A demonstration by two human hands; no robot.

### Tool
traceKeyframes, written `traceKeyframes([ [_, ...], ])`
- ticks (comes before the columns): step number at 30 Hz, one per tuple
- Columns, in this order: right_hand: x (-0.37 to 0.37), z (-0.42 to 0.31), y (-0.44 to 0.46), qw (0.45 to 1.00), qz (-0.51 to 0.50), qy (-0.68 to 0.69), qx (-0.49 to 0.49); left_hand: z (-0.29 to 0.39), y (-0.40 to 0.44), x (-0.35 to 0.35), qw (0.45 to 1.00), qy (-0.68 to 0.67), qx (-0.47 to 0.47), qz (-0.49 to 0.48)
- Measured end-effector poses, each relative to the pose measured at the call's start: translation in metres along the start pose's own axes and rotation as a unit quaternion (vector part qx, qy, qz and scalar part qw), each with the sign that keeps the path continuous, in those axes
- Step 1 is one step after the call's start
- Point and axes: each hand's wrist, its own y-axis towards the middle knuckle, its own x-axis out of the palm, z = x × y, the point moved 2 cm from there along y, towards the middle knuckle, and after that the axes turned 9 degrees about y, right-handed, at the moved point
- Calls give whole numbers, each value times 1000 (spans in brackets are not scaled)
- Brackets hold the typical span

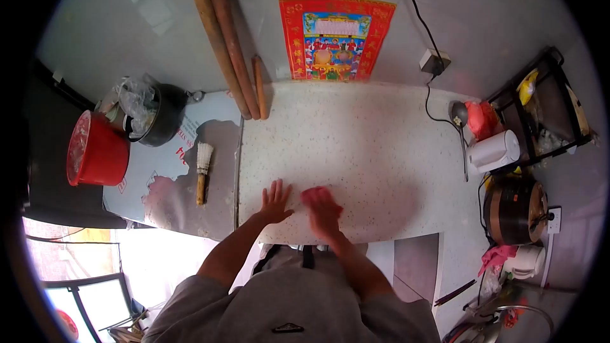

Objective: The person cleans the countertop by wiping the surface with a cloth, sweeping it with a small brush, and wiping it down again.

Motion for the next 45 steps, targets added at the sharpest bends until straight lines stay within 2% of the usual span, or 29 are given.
traceKeyframes([
  [1,-5,-17,-13,995,-25,-5,-100,4,-12,4,1000,3,2,-8],
  [2,-16,-11,-15,991,-48,59,-107,4,-18,4,1000,8,4,-12],
  [3,-28,45,47,994,-46,47,-84,-11,48,-24,999,26,5,37],
  [4,-37,52,44,993,-87,75,-17,-8,30,-19,1000,21,0,15],
  [6,-51,88,30,994,-69,33,78,-2,11,-13,1000,11,0,-18],
  [9,-45,100,31,980,80,-100,150,-2,9,-20,998,9,1,-58],
  [11,-13,54,35,963,165,-98,189,3,7,-36,996,18,1,-92],
  [12,-3,28,34,984,124,-49,117,3,9,-38,996,14,-2,-93],
  [13,-4,-1,35,999,11,-25,44,3,10,-38,996,9,-4,-94],
  [14,7,-13,19,999,-3,-31,-43,4,8,-37,995,4,-8,-97],
  [17,2,28,25,989,-75,62,-110,-3,6,-20,1000,-8,10,16],
  [18,-12,37,27,993,-60,7,-97,-3,-1,-18,999,0,5,32],
  [19,-44,32,44,996,-90,-19,-11,-1,-5,-23,999,8,3,51],
  [20,-19,69,41,997,-3,47,57,0,-5,-30,997,17,0,73],
  [21,-5,80,39,993,29,61,97,1,-5,-34,995,-28,1,98],
  [22,-1,77,44,986,62,78,136,1,-4,-38,990,-74,0,124],
  [23,11,63,47,987,44,45,146,1,-4,-44,981,-117,-3,151],
  [25,5,8,74,990,-42,78,114,7,-7,-58,966,-145,-5,215],
  [26,0,-14,74,982,-9,170,80,11,-6,-63,956,-158,-5,247],
  [27,-5,-29,73,964,23,260,44,13,-4,-63,958,-157,6,240],
  [28,-11,-32,75,962,49,266,28,14,-2,-63,960,-156,17,233],
  [29,-11,-29,73,960,58,268,47,16,0,-63,962,-155,29,224],
  [31,-9,-10,67,955,79,271,88,20,-1,-55,982,-38,44,178],
  [33,8,20,47,979,40,170,109,20,-14,-41,983,32,48,176],
  [36,10,37,13,991,-61,12,121,4,-9,-54,992,7,-41,122],
  [39,8,42,-2,995,-73,-10,73,-33,5,-39,944,-23,-232,235],
  [40,9,42,-2,994,-73,-14,80,-27,7,-38,929,-51,-261,259],
  [43,14,38,1,992,-75,-23,96,20,13,-36,962,-240,-69,108],
  [45,16,37,0,991,-72,-31,108,45,-13,-19,978,26,37,204],
])
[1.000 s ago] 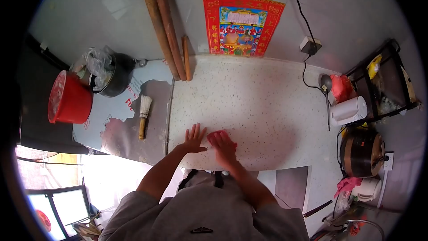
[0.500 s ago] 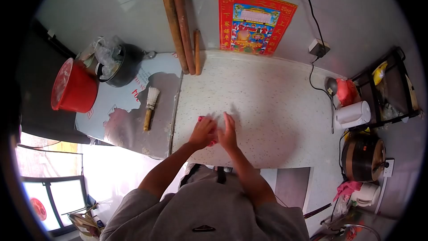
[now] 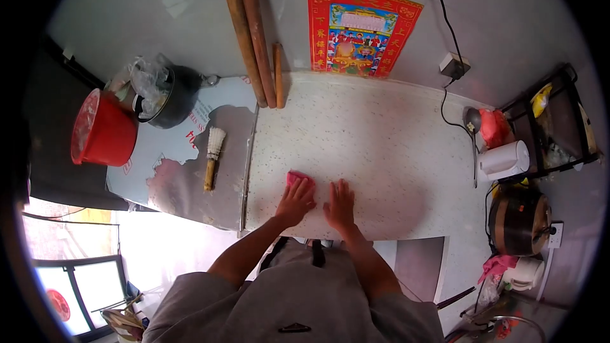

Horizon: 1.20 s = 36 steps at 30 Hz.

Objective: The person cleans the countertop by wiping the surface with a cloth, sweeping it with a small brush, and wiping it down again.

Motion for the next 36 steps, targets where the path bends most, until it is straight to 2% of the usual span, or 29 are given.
traceKeyframes([
  [2,-4,1,0,1000,-9,9,0,-34,6,7,999,-8,33,-21],
  [3,-5,1,-2,1000,-15,14,0,-64,20,-4,978,-172,-81,-81],
  [5,-5,6,-3,999,-30,14,-13,-111,24,-4,958,-173,-224,-53],
  [6,-5,10,-1,999,-35,12,-20,-124,24,6,968,-13,-248,38],
  [7,-2,14,-1,1000,-26,3,-12,-113,28,-10,969,11,-245,-37],
  [8,3,14,-1,1000,-20,-5,-5,-93,34,-21,967,-19,-247,-58],
  [10,11,3,-4,1000,2,2,12,-59,36,-27,967,-189,-145,-90],
  [12,8,-15,2,998,46,25,38,-21,23,7,980,-182,-78,25],
  [13,2,-29,3,998,39,55,11,-17,18,-1,957,-274,-62,75],
  [15,-7,-55,9,992,27,113,-45,-32,4,-30,928,-338,-152,40],
  [16,-3,-61,12,993,14,91,-71,-45,-5,-44,908,-369,-197,24],
  [18,12,-70,17,991,-13,51,-125,-76,-26,-49,968,-199,-112,106],
  [20,16,-74,28,990,31,20,-134,-96,-45,-71,991,-73,-91,69],
  [23,20,-90,45,988,75,-9,-131,-118,-71,-70,990,4,-141,17],
  [27,43,-118,32,993,82,26,-86,-139,-109,-63,988,29,-153,-18],
  [30,72,-151,-11,994,51,-4,-92,-146,-115,-49,991,27,-129,-6],
  [31,74,-166,-32,988,30,3,-149,-146,-119,-50,993,16,-121,-7],
  [34,56,-170,-53,984,-29,15,-175,-150,-129,-51,995,15,-100,-7],
  [35,59,-159,-46,987,-38,1,-157,-152,-133,-51,995,21,-96,-8],
  [36,51,-156,-39,988,10,-22,-155,-154,-136,-49,996,11,-91,-12],
])
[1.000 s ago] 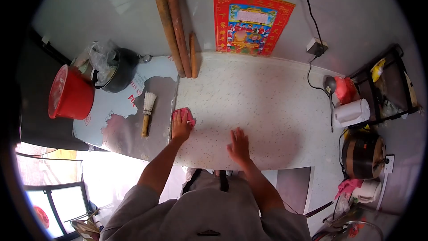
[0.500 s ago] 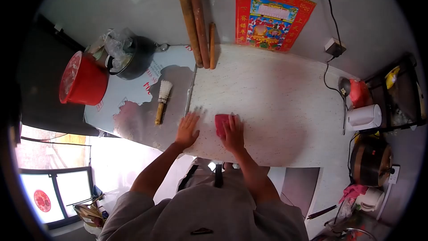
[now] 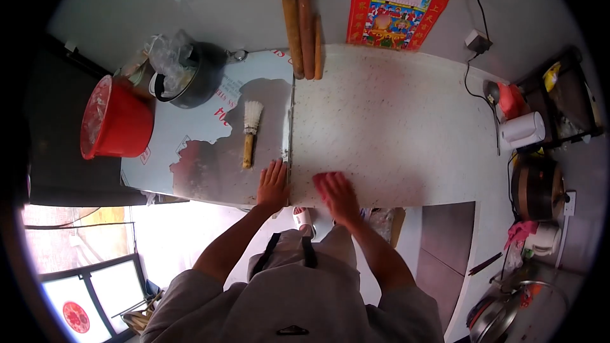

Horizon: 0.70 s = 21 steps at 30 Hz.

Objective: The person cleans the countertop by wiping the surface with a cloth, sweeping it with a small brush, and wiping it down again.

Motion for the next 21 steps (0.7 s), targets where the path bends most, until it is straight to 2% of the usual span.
traceKeyframes([
  [2,0,6,21,995,45,-28,89,-8,-1,3,1000,-14,10,-8],
  [5,41,-26,36,978,143,-53,144,-14,-5,3,997,-46,36,50],
  [8,65,-88,24,996,37,30,74,-15,-7,3,998,-34,21,53],
  [11,58,-73,33,997,41,42,49,-12,-7,4,999,-25,34,1],
  [12,49,-66,41,997,29,26,71,-12,-8,3,999,-20,35,0],
  [14,48,-55,53,992,76,6,96,-13,-7,3,999,-12,39,1],
  [17,63,-75,43,987,90,-14,133,-13,-4,7,999,8,34,7],
  [18,64,-91,33,988,49,-15,148,-13,-1,6,999,11,34,1],
  [21,59,-102,21,992,47,20,112,-11,-4,4,999,14,30,-15],
])
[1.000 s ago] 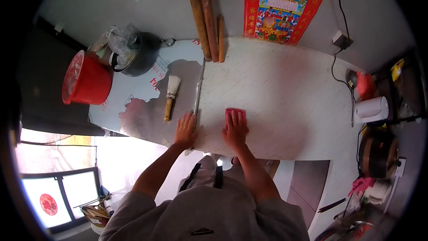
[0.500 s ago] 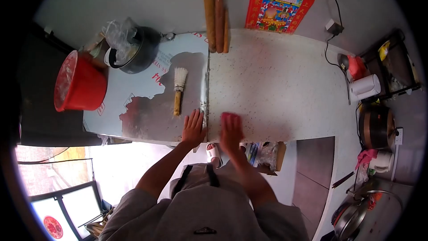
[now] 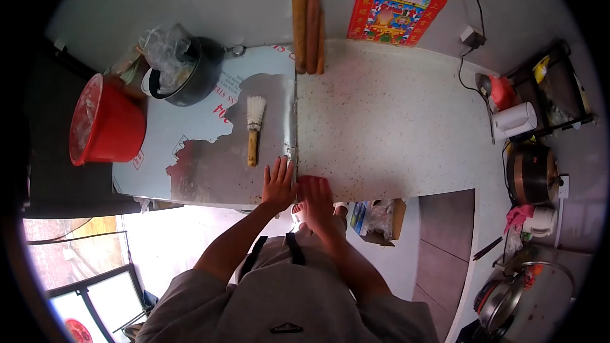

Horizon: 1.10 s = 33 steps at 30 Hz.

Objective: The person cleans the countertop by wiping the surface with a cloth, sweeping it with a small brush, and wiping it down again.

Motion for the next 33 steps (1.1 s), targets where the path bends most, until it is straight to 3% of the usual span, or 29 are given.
traceKeyframes([
  [4,-6,21,52,1000,2,-22,13,-1,1,-4,1000,4,3,-5],
  [7,7,18,42,998,30,-57,28,-2,1,-3,1000,9,2,-11],
  [9,7,3,4,999,14,-7,29,1,2,-1,1000,3,0,-3],
  [13,-18,16,25,999,-50,19,-6,0,0,-1,1000,6,-15,-16],
  [19,8,28,41,994,89,-65,14,0,3,-3,1000,3,-15,-3],
  [24,-5,16,16,1000,-1,-10,-5,3,1,-3,1000,-9,-17,2],
  [27,-4,37,53,995,51,-78,21,2,2,-9,1000,-1,-13,-14],
  [30,-3,36,73,997,48,-59,33,3,0,-5,1000,3,-11,3],
  [33,5,20,43,996,36,-87,9,2,2,-3,999,-27,-19,4],
])
